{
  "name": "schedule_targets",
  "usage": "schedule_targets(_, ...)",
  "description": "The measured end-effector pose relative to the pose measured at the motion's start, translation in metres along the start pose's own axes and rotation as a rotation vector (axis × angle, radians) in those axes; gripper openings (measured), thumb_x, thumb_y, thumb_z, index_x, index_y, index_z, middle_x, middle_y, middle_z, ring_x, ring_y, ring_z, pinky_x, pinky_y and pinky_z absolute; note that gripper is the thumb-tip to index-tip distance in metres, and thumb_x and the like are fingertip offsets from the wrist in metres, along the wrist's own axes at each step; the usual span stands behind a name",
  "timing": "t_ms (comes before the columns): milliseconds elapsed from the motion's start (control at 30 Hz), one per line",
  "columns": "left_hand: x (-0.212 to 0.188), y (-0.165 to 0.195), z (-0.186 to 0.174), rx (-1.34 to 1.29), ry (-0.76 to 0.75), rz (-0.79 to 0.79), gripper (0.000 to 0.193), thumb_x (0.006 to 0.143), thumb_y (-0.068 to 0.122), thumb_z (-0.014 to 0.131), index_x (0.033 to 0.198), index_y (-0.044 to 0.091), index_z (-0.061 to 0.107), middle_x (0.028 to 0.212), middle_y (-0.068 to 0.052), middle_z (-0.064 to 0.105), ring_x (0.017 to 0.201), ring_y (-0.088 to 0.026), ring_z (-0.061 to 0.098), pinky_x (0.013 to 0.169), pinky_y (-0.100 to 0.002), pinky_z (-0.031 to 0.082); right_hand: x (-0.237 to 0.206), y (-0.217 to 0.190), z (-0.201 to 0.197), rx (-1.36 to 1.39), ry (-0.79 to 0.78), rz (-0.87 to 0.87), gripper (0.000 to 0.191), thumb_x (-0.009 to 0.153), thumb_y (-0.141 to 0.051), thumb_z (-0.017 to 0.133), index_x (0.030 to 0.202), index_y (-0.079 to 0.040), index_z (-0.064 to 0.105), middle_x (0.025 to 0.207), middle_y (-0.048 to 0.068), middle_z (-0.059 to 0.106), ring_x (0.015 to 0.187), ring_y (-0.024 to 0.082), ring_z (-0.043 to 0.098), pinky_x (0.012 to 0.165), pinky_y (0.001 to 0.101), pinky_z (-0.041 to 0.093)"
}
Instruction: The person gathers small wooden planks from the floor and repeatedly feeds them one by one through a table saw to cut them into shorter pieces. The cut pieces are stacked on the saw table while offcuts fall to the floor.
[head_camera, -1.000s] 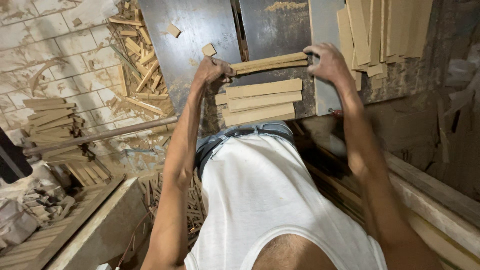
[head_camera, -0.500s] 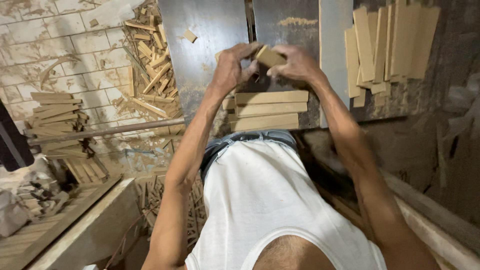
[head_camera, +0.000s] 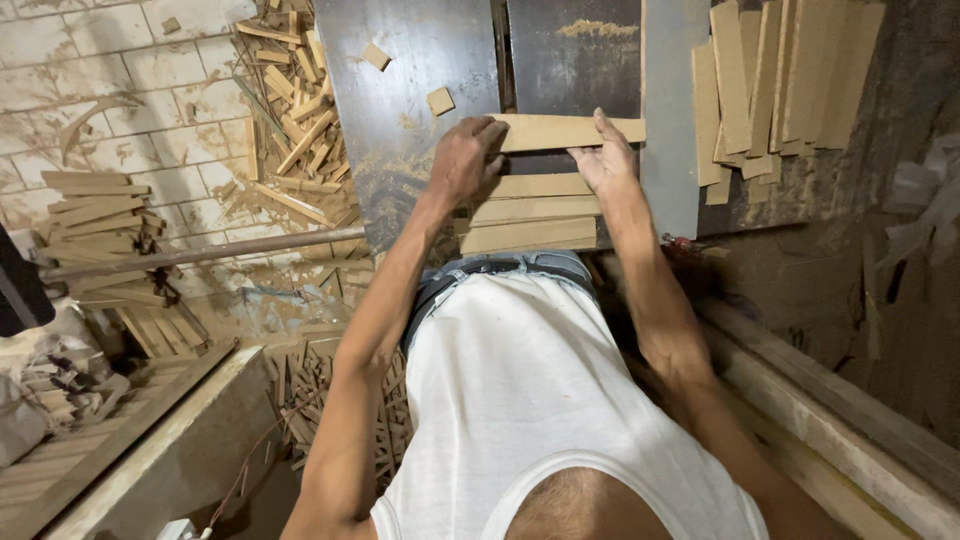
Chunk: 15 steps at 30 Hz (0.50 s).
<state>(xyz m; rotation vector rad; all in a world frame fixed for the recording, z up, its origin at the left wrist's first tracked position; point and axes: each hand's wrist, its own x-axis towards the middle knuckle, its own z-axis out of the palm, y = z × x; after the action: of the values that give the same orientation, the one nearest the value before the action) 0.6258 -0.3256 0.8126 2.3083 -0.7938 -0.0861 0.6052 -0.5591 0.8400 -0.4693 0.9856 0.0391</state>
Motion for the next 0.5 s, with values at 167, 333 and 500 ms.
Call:
schedule_targets(167, 0.009, 0.003, 0.002, -0.039, 0.028, -0.061, 0.038, 0.087, 0.009, 0.076, 0.123, 0.001, 0.069, 0.123, -0.026, 0.065, 0.111, -0.043, 0.064, 0.092, -0.048, 0.056, -0.032, -0.028, -0.022, -0.778, -0.121, 0.148, 0.05, 0.092, -0.021, 0.07, 0.134, 0.002, 0.056, 0.136, 0.026, 0.059, 0.127, 0.041, 0.061, 0.108, 0.0533, 0.05)
schedule_targets(333, 0.004, 0.006, 0.001, -0.173, 0.074, -0.152, 0.046, 0.085, 0.007, 0.073, 0.129, -0.003, 0.064, 0.126, -0.026, 0.063, 0.111, -0.044, 0.063, 0.094, -0.048, 0.054, -0.058, -0.036, -0.023, -1.827, -0.052, -0.549, 0.046, 0.09, -0.022, 0.068, 0.134, -0.012, 0.064, 0.134, 0.014, 0.068, 0.12, 0.033, 0.069, 0.101, 0.0471, 0.06)
schedule_targets(500, 0.002, 0.009, 0.001, -0.228, 0.047, -0.21, 0.046, 0.086, 0.009, 0.075, 0.129, -0.002, 0.063, 0.124, -0.024, 0.065, 0.112, -0.043, 0.064, 0.097, -0.048, 0.054, -0.021, 0.01, -0.005, -2.183, -0.281, -1.215, 0.056, 0.072, -0.012, 0.072, 0.129, -0.013, 0.073, 0.127, 0.02, 0.065, 0.109, 0.04, 0.061, 0.073, 0.0477, 0.059)
